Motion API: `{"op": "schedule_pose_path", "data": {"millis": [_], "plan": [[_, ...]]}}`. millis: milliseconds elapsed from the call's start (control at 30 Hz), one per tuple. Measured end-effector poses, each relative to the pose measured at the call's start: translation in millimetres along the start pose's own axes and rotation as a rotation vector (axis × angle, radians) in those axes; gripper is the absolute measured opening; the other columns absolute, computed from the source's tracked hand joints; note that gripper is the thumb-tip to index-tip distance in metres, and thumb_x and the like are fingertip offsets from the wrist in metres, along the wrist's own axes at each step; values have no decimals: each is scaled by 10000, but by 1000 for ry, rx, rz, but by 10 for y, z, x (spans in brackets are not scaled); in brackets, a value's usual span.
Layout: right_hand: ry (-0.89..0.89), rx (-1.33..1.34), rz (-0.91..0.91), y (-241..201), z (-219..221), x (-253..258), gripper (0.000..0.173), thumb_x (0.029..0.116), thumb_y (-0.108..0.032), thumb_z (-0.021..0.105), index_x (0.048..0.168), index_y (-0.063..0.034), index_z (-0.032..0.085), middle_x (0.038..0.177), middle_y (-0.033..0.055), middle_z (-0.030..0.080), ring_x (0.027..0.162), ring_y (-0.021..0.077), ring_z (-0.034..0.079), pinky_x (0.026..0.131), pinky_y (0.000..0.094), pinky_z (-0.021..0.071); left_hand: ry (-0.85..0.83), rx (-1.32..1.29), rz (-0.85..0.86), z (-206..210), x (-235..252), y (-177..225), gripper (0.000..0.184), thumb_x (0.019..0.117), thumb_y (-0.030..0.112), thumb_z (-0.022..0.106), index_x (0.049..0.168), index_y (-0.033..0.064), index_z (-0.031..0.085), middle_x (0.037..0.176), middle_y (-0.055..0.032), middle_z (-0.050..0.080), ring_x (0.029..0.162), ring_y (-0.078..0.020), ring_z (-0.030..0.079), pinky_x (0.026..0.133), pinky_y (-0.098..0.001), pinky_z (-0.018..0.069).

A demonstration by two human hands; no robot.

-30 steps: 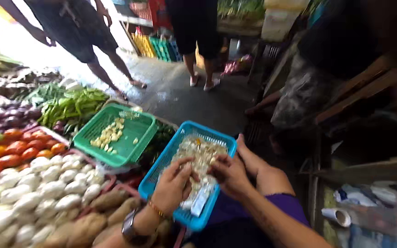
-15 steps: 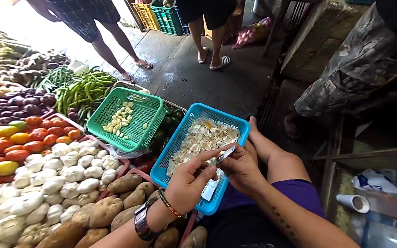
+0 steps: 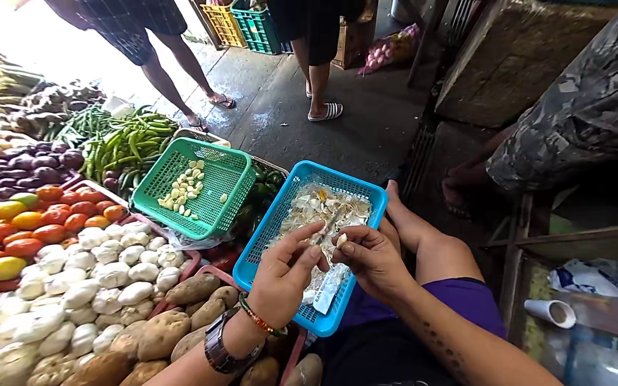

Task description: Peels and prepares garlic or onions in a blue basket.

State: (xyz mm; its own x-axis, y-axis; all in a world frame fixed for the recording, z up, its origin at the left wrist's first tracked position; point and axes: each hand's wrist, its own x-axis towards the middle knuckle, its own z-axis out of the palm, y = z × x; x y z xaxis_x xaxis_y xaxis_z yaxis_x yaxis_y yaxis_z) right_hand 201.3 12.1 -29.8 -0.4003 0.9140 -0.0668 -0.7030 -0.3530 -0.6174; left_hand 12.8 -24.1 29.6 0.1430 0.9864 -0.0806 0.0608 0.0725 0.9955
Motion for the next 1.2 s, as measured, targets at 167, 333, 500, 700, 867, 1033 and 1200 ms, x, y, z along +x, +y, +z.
{"op": "schedule_pose_path", "data": {"millis": [167, 333, 500, 700, 867, 1033, 1200], "plan": [[56, -93, -12, -17, 2, 2, 200, 928, 51, 675, 1119, 15, 724, 1024, 106, 739, 906, 165, 721, 889, 352, 607, -89, 227, 60, 20, -36, -7, 474, 1051, 201, 549, 1494, 47, 488, 906, 14, 727, 679, -36, 636, 597, -185, 532], [63, -214, -25, -20, 1, -2, 283, 898, 90, 683, 1178, 50, 698, 1085, 118, 720, 951, 156, 698, 904, 337, 593, -54, 537, 154, -3, -33, -109, 421, 1060, 258, 529, 1460, 133, 572, 893, 23, 725, 697, -11, 636, 647, -191, 550], [112, -211, -8, -40, 23, -5, 364, 861, 124, 700, 1201, 27, 615, 1048, 108, 683, 916, 174, 699, 879, 359, 611, -35, 639, 273, -14, -21, -161, 357, 1066, 239, 521, 1389, 157, 649, 989, -9, 753, 803, -39, 679, 755, -237, 581], [99, -182, 33, -56, 33, -6, 349, 860, 94, 723, 1157, -3, 569, 1005, 97, 685, 870, 168, 698, 861, 357, 606, 64, 590, 166, -44, 35, -165, 313, 1062, 200, 524, 1308, 115, 698, 950, 28, 739, 796, 7, 665, 755, -174, 564], [113, -182, 5, -54, -20, 2, 296, 859, 104, 722, 1121, -6, 637, 1071, 109, 693, 937, 169, 694, 891, 344, 596, 111, 355, -4, -76, 82, -136, 344, 1066, 213, 514, 1375, 123, 636, 860, 69, 704, 588, 12, 545, 529, -151, 446], [114, -205, -49, -46, -36, 19, 330, 845, 125, 725, 1140, 6, 637, 1051, 110, 710, 930, 149, 696, 877, 314, 594, -66, 257, 66, -35, 32, -124, 468, 1058, 213, 535, 1488, 34, 483, 892, 19, 721, 651, -29, 610, 582, -186, 513], [123, -256, -122, 6, -55, 23, 396, 833, 140, 716, 1186, -6, 612, 1047, 109, 715, 956, 179, 710, 885, 346, 605, -78, 591, 230, -20, 0, -217, 415, 1063, 284, 520, 1446, 138, 588, 892, 5, 716, 699, -35, 630, 649, -227, 558]]}}
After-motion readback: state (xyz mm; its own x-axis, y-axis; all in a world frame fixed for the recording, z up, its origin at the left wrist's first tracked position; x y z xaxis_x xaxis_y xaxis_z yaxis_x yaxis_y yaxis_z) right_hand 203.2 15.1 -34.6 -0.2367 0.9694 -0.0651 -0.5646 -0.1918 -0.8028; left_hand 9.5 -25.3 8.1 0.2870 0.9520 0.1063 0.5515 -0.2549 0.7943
